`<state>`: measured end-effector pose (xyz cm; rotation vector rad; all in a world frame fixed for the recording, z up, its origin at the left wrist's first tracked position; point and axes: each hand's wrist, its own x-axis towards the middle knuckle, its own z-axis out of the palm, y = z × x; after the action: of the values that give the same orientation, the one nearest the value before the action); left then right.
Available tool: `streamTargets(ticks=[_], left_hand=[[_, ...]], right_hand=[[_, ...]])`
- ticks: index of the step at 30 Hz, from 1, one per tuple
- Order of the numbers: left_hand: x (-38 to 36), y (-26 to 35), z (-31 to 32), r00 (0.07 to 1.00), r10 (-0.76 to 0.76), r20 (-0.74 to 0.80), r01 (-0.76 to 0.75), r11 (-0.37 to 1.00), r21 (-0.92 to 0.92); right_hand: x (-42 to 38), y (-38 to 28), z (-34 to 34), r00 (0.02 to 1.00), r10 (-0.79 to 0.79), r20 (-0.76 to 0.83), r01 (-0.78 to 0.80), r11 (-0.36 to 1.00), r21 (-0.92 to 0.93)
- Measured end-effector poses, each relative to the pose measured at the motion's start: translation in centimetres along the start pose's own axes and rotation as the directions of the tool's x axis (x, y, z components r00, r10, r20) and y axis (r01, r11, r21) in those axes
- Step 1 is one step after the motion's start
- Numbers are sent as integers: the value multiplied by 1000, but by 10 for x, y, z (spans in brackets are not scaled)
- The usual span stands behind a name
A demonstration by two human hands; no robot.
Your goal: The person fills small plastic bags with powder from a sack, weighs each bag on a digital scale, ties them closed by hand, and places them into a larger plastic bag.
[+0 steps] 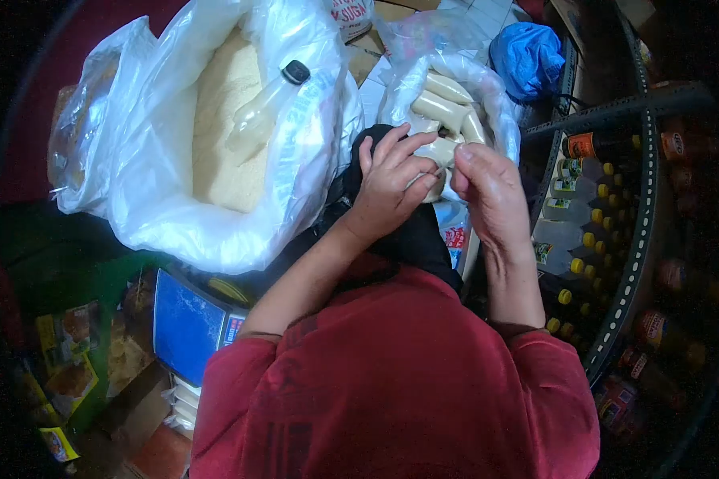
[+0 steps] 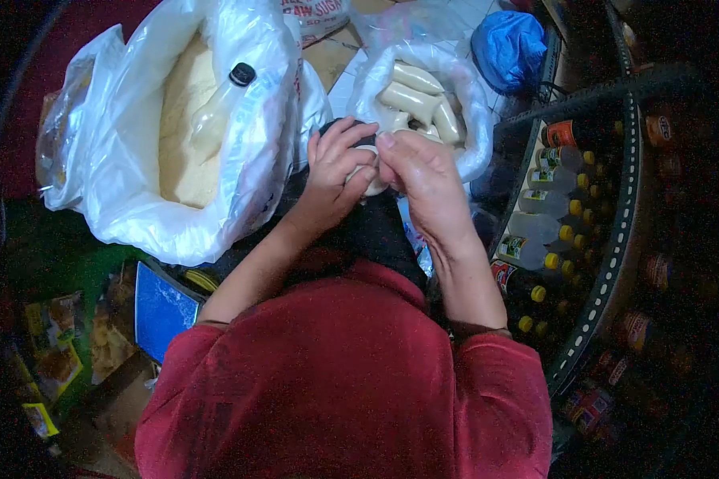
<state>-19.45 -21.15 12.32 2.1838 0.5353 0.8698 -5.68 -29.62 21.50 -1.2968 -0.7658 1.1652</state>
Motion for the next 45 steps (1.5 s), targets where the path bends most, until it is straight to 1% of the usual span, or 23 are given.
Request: streamTargets(ticks=[2,3,4,5,6,7,10,12,14,15,16,18,19,21,25,28,30,32,34,35,39,43,45], left_hand=[[-3,-14,-2,999,41,-2,-41,999,0],[-9,-25,-5,999,-35,3,35,988,-147],[-11,-30,-7,993,-113,24,116,950,-290],[-10,-26,-8,994,-99,40,107,951,-290],[-10,-19,-10,960,-275,58,246,724,-645],[-9,-15,-10,891,-428,150,317,351,-881],[2,-13,2,957,-246,153,269,555,-787],[11,-6,8,951,-277,138,293,668,-684],[14,-12,15,849,-521,86,303,346,-888],[15,-29,20,846,-532,9,332,515,-790],[17,-43,24,846,-533,11,334,514,-791],[22,-70,35,966,-182,184,220,953,-208],[20,-88,54,989,44,144,-39,999,-38],[22,-74,73,962,37,272,-86,982,171],[17,-82,107,895,47,444,-234,896,377],[23,-87,114,771,-82,632,-269,857,439],[28,-86,112,760,-82,645,-265,866,423],[41,-75,105,547,-271,792,-250,850,464],[39,-77,105,578,-247,778,-248,855,456],[37,-78,106,610,-226,759,-244,858,451],[38,-77,105,618,-232,751,-214,870,445],[31,-82,110,720,-161,675,-202,882,426],[29,-83,107,750,-147,645,-197,882,429]], right_hand=[[-2,10,-1,999,-28,44,29,1000,-6],[-3,16,-24,983,74,165,-39,978,-203],[-3,26,-29,987,65,147,-35,980,-195],[0,36,-30,978,-161,131,200,902,-382],[3,50,-31,915,-372,159,394,733,-554],[5,76,-32,948,-264,180,319,789,-525],[20,149,-9,918,-396,-3,370,861,-349],[31,150,-27,940,-341,22,324,871,-369],[45,133,-41,961,-274,43,269,882,-386],[57,118,-51,962,-275,9,256,882,-395],[71,109,-63,961,-275,-24,242,882,-405],[109,114,-105,897,-442,0,335,681,-651],[125,116,-122,897,-443,0,334,678,-655],[152,121,-153,936,-303,-179,108,729,-676],[192,153,-220,976,-44,-212,-97,789,-607],[209,170,-252,940,163,-299,-320,718,-618],[218,154,-255,727,507,-463,-686,518,-511],[231,155,-257,716,509,-477,-697,540,-471],[257,179,-270,767,251,-590,-642,299,-706],[254,147,-229,685,147,-714,-725,232,-648],[262,181,-232,891,-49,-451,-434,200,-879],[267,178,-247,862,-1,-507,-497,199,-845],[270,137,-229,810,312,-496,-528,20,-849]])
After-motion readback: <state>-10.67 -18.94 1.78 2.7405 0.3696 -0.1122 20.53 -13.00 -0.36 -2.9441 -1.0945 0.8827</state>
